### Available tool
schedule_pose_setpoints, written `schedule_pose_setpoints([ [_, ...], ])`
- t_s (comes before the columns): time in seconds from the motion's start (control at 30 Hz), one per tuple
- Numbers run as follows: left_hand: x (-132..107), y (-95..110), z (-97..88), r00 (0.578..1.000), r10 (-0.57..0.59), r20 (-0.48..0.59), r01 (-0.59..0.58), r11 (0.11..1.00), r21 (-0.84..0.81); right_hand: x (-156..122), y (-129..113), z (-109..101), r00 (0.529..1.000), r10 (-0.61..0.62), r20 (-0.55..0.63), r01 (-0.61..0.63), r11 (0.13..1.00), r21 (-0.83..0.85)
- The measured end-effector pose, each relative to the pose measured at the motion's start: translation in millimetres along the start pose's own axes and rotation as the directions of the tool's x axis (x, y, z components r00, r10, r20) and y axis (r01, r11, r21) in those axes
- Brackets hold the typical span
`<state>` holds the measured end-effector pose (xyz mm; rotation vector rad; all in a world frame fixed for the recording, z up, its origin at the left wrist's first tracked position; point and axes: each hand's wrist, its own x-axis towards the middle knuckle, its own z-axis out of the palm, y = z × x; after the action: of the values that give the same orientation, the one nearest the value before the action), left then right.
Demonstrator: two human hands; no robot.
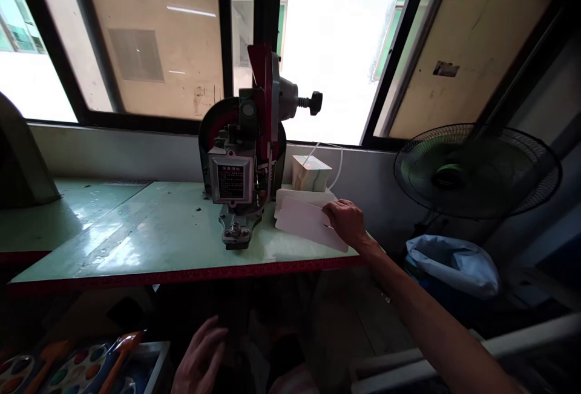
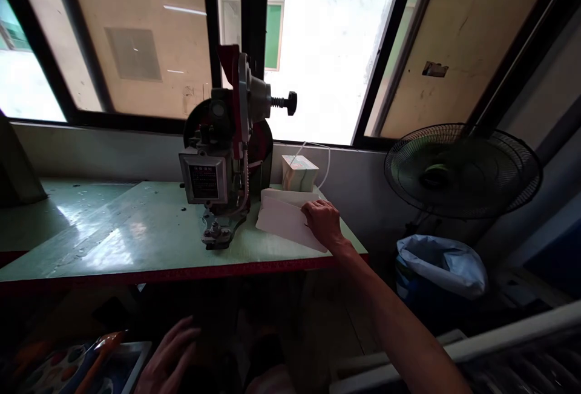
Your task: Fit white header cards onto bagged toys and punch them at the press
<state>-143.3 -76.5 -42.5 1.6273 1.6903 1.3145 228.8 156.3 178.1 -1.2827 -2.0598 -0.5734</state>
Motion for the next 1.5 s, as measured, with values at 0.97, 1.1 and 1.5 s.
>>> schedule_pose_setpoints([
  [0.97, 12.1, -22.0, 86.4, 0.876, 0.004, 0.483, 0.046, 0.995, -0.092, -443.1, 159.4, -154.9, 0.358, 0.922, 0.150, -0.647, 0.361, -0.671],
  [1.1, 8.1, -14.8, 90.1, 0.873, -0.008, 0.488, 0.049, 0.996, -0.071, -438.8, 172.0, -153.0, 0.288, 0.947, 0.142, -0.714, 0.311, -0.627],
  [1.5, 17.5, -28.1, 88.1, 0.884, 0.108, 0.456, -0.081, 0.994, -0.077, -392.0, 165.6, -212.2, 0.365, 0.924, 0.116, -0.785, 0.372, -0.496],
])
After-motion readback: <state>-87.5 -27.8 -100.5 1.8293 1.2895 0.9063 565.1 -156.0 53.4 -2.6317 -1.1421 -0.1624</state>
